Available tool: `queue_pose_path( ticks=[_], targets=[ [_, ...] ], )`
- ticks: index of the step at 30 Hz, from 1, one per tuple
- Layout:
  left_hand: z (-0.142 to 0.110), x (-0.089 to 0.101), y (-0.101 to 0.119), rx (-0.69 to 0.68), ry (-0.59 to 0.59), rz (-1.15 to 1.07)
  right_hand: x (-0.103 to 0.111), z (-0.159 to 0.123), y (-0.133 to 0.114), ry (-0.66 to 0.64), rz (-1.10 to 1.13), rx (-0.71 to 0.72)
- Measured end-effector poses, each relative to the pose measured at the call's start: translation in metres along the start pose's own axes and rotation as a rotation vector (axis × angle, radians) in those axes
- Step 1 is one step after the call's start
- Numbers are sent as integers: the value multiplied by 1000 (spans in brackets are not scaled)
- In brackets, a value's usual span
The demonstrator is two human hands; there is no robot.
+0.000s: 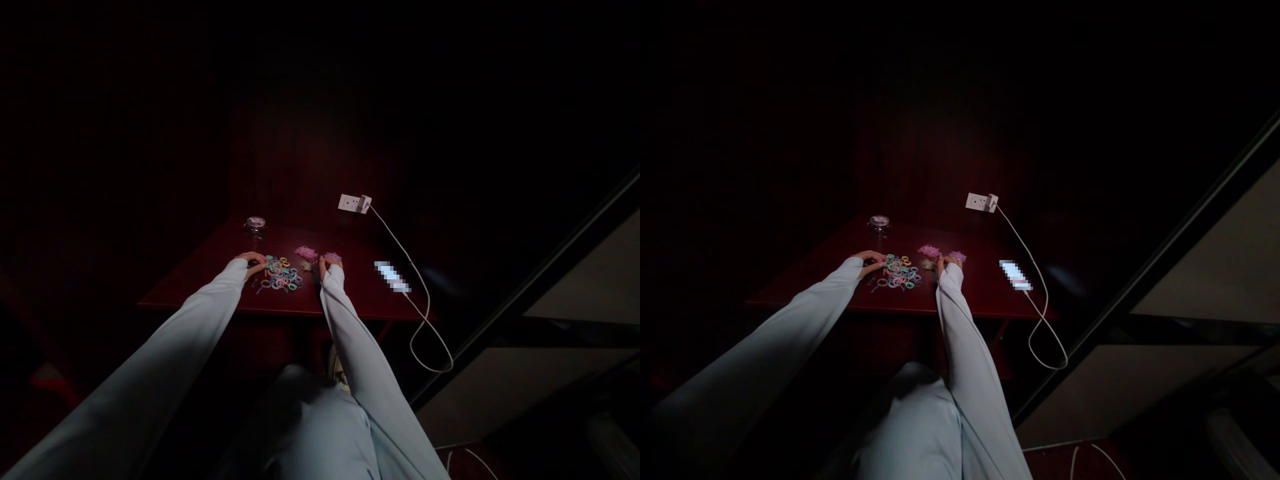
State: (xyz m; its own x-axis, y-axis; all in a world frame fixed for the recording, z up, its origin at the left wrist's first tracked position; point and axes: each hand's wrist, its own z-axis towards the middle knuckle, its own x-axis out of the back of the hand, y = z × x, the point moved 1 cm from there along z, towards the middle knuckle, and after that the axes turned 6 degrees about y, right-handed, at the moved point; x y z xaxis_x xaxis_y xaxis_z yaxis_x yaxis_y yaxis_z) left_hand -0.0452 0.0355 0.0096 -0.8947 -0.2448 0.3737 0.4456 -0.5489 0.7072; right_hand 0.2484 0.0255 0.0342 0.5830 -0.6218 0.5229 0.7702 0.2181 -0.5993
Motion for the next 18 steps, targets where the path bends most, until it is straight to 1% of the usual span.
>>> queue_pose_path(
  ticks=[4,6,8,10,13,16,18],
  targets=[
    [4,-3,0,87,38,-31,-3,-9,-13,-71,-51,155],
    [8,-7,2,141,40,-7,-8,-16,-24,-113,-31,207],
    [12,-14,5,180,30,14,-16,-22,-34,-123,38,247],
    [15,-21,10,170,29,-24,-25,-26,-42,-131,131,240],
    [13,-31,19,156,4,-158,-35,-29,-46,-158,211,188],
    [9,-35,25,160,-41,-250,-38,-30,-45,-197,224,163],
    [8,-35,27,153,-53,-270,-37,-32,-45,-231,220,182]
  ],
)
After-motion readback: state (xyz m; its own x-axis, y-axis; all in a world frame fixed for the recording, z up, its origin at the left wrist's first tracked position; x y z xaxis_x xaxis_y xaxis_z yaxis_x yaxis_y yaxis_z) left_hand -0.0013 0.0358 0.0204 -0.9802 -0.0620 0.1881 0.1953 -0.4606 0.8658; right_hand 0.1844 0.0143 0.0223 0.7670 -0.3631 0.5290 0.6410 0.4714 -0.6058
